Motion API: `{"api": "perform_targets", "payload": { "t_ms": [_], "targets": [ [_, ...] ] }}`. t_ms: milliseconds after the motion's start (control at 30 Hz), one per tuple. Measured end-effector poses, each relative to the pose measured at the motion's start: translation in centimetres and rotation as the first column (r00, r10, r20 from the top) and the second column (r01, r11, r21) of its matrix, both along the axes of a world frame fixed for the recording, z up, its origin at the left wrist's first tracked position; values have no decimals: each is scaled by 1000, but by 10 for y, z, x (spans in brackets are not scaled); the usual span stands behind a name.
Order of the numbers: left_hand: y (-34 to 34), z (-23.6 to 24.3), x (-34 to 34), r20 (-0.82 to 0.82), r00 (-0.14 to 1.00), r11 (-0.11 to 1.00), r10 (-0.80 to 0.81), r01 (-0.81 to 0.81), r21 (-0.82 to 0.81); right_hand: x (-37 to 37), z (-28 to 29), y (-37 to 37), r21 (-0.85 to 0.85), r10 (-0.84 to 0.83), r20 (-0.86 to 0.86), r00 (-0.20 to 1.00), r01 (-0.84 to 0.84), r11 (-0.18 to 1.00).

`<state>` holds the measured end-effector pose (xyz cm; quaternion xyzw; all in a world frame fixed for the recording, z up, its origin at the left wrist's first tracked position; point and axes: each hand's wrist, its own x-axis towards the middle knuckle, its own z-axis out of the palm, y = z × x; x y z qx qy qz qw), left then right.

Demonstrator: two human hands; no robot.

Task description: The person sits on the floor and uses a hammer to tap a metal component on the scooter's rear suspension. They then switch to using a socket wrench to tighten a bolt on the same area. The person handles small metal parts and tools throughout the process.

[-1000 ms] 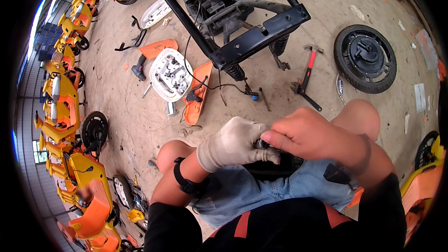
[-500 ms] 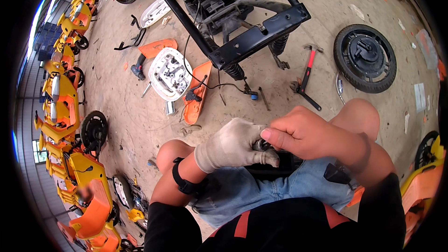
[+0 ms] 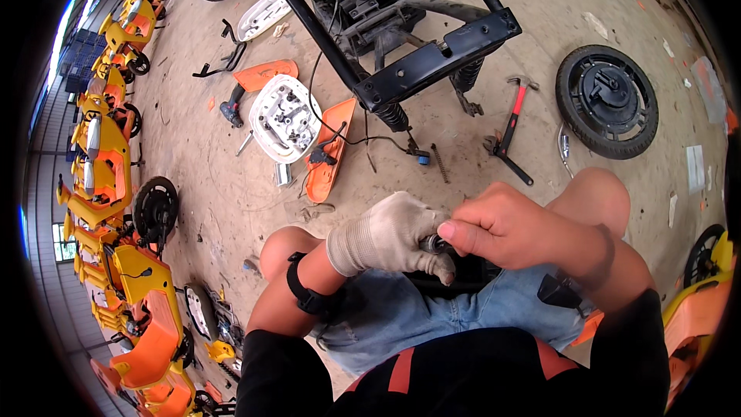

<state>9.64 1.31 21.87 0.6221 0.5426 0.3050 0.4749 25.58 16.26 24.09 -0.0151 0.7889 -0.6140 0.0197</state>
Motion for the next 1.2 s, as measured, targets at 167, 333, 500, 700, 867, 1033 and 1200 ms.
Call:
{"api": "perform_targets", "payload": {
  "t_ms": [167,333,500,700,867,1033,1200],
  "targets": [
    [1,3,2,-59,997,999,-50,50,4,5,-6,-2,7,16,-15,1000,-16,1000],
    [3,6,5,-81,996,999,-47,49,18,12,-11,-3,-41,-5,-21,1000,4,999],
    [0,6,7,-70,997,999,-40,42,27,15,-6,-5,-38,-6,48,999,7,999],
    [-7,5,10,-92,995,995,-28,36,90,18,-8,-9,-57,32,128,991,-24,998],
    [-19,-10,9,-78,997,968,25,-5,251,25,-17,-7,-89,0,50,999,4,996],
    [-24,-2,-2,-15,983,976,184,-185,-117,26,3,-4,28,-145,154,977,142,989],
    [-7,9,9,-281,945,970,168,-209,-124,11,10,-5,15,-371,165,914,374,927]
  ]
}}
